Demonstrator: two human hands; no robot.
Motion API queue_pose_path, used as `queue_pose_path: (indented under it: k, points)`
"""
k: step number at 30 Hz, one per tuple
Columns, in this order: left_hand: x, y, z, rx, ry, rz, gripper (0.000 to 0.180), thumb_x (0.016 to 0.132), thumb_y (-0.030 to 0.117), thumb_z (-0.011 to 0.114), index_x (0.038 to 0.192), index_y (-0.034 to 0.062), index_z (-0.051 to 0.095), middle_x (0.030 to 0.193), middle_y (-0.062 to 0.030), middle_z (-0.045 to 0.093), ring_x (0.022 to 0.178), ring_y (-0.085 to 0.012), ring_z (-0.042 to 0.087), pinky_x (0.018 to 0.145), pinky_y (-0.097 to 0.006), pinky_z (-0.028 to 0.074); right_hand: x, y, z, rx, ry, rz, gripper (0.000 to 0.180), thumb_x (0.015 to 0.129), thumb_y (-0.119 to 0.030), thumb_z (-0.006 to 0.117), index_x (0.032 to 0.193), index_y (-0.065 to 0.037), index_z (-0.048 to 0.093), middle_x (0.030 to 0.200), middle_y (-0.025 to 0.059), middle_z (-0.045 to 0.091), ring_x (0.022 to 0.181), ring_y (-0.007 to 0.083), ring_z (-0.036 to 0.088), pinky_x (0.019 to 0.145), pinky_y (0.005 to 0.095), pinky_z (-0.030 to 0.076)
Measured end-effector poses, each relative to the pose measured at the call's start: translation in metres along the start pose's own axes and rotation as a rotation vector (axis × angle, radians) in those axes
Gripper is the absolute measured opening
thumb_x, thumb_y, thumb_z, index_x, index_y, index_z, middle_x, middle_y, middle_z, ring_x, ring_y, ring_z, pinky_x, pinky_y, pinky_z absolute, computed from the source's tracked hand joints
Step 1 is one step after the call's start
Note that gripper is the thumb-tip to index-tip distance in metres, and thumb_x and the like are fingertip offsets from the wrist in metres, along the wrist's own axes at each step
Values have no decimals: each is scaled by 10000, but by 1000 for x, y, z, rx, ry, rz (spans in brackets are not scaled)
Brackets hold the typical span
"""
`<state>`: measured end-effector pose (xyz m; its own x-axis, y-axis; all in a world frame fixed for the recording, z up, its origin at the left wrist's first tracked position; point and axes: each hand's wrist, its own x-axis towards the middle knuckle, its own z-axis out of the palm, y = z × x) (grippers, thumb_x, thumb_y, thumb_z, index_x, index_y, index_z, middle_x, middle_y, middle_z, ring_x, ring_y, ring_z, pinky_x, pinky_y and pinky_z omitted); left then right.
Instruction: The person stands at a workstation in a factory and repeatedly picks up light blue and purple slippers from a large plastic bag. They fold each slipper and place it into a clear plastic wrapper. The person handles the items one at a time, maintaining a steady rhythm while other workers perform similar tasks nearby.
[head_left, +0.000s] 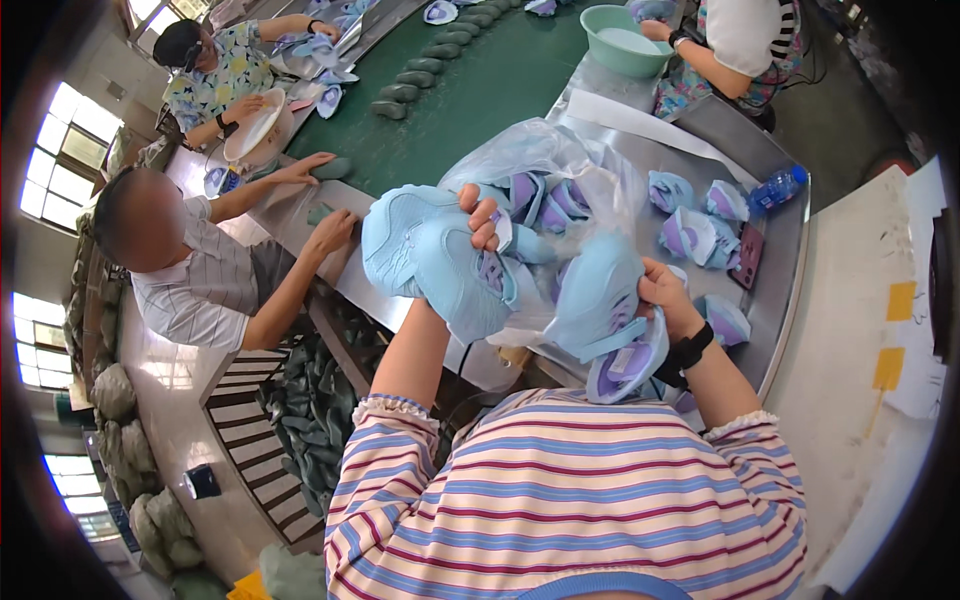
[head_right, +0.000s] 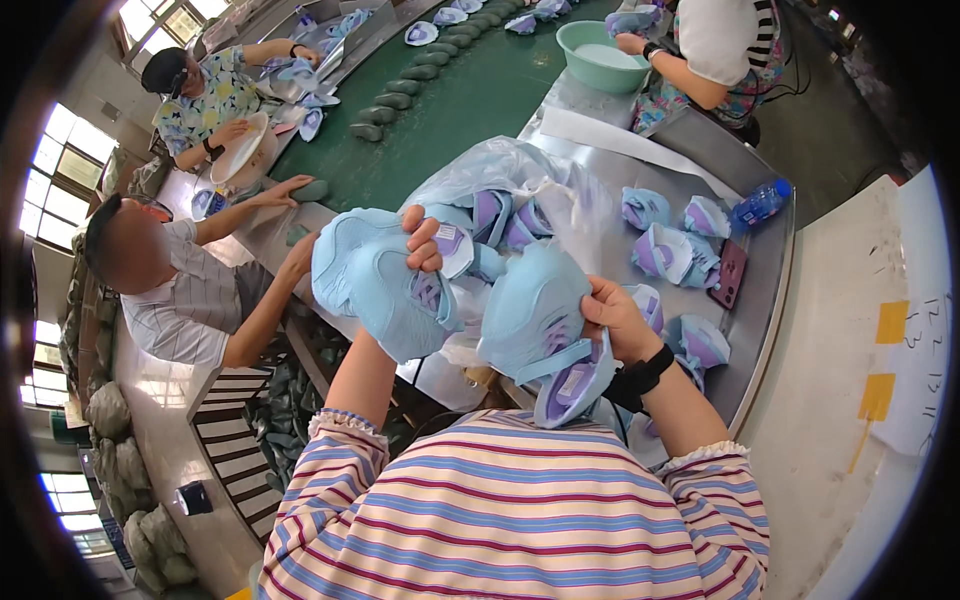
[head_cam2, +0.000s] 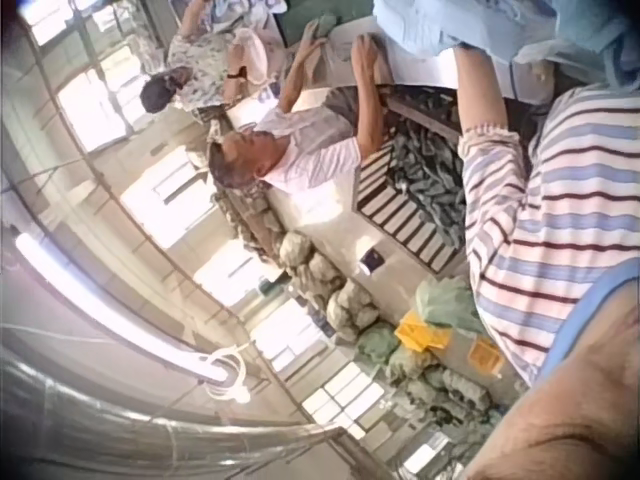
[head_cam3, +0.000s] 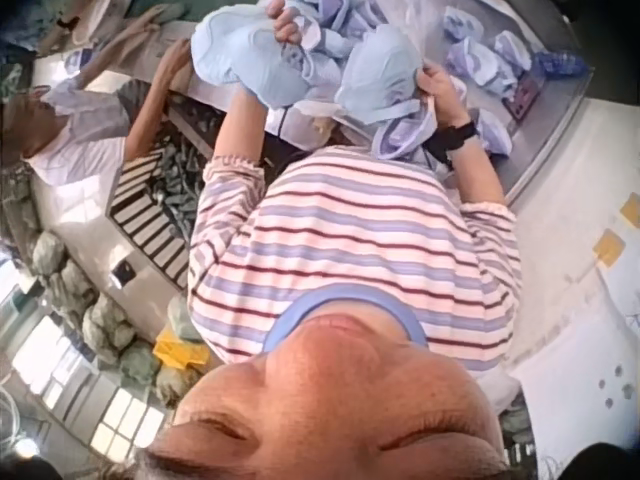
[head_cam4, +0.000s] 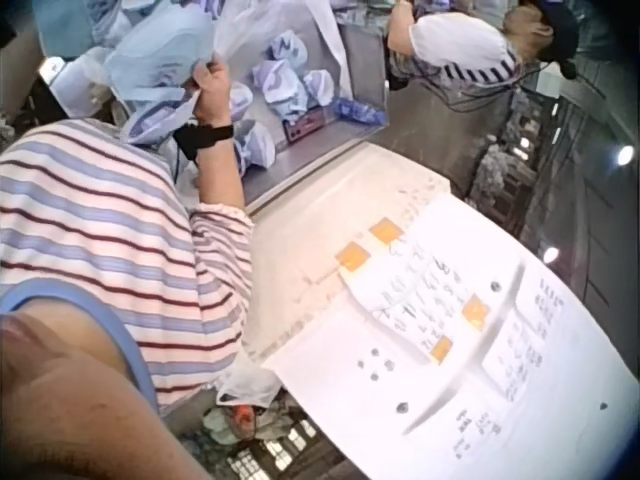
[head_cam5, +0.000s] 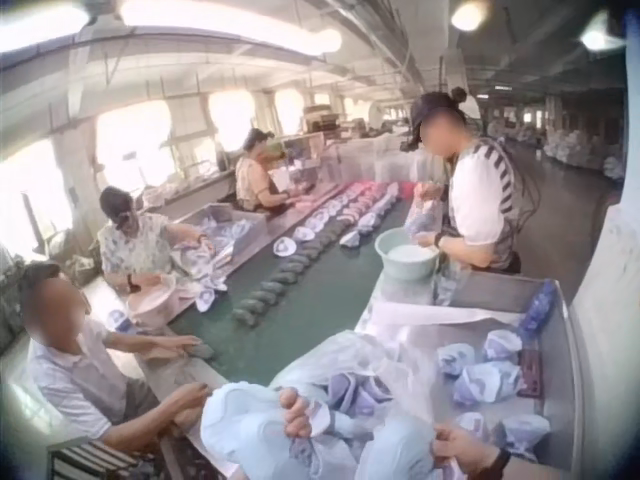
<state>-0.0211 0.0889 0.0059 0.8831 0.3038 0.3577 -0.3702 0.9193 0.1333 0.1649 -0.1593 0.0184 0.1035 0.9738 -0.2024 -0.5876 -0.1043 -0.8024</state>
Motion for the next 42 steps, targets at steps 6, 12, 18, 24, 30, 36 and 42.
queue_pose_path:
  k: [6,12,18,24,30,36,42]
  points:
    - [16,-19,-6,16,-62,-113,223,849,244,480,838,54,365,749,-66,369,650,-227,536,659,-341,451,18,11,8,78,-110,122,368,824,-246,608,1116,-46,507,861,14,593,577,44,509,448,158,369]
    - [51,-60,0,954,25,-106,149,769,187,571,747,69,483,753,-34,471,724,-162,458,709,-265,396,44,15,19,-145,-149,132,379,770,-273,662,1073,-71,557,746,-30,567,544,49,493,457,179,374]
    - [64,-40,-23,1033,244,320,96,796,136,528,776,52,485,708,-61,479,657,-175,449,614,-297,408,16,13,-4,-97,-85,8,354,734,-230,698,1028,-65,592,833,-19,603,655,63,541,535,188,407]
    - [72,-33,0,627,70,-76,240,830,257,510,746,39,453,729,-100,478,667,-187,432,584,-288,367,-7,-31,-35,24,297,-262,292,832,-191,588,1043,10,559,907,48,618,759,119,592,664,265,494]
    - [75,-58,35,1060,14,-208,172,821,161,516,683,73,462,1130,-136,469,892,-188,502,785,-273,412,3,-40,-35,-154,447,-300,276,832,-218,599,976,16,585,851,30,617,708,82,565,653,224,451]
    - [41,-89,32,1382,119,-244,73,719,10,567,707,57,512,916,-51,503,876,-113,445,753,-224,351,18,-28,-9,-443,696,-671,248,824,-239,616,927,-13,619,701,-28,534,630,59,494,593,197,396]
    - [29,-53,37,894,357,97,97,748,32,575,743,63,483,777,-86,545,711,-202,552,637,-309,476,13,-77,-63,-108,935,-670,332,852,-296,571,914,27,616,571,-41,452,508,29,375,472,201,279]
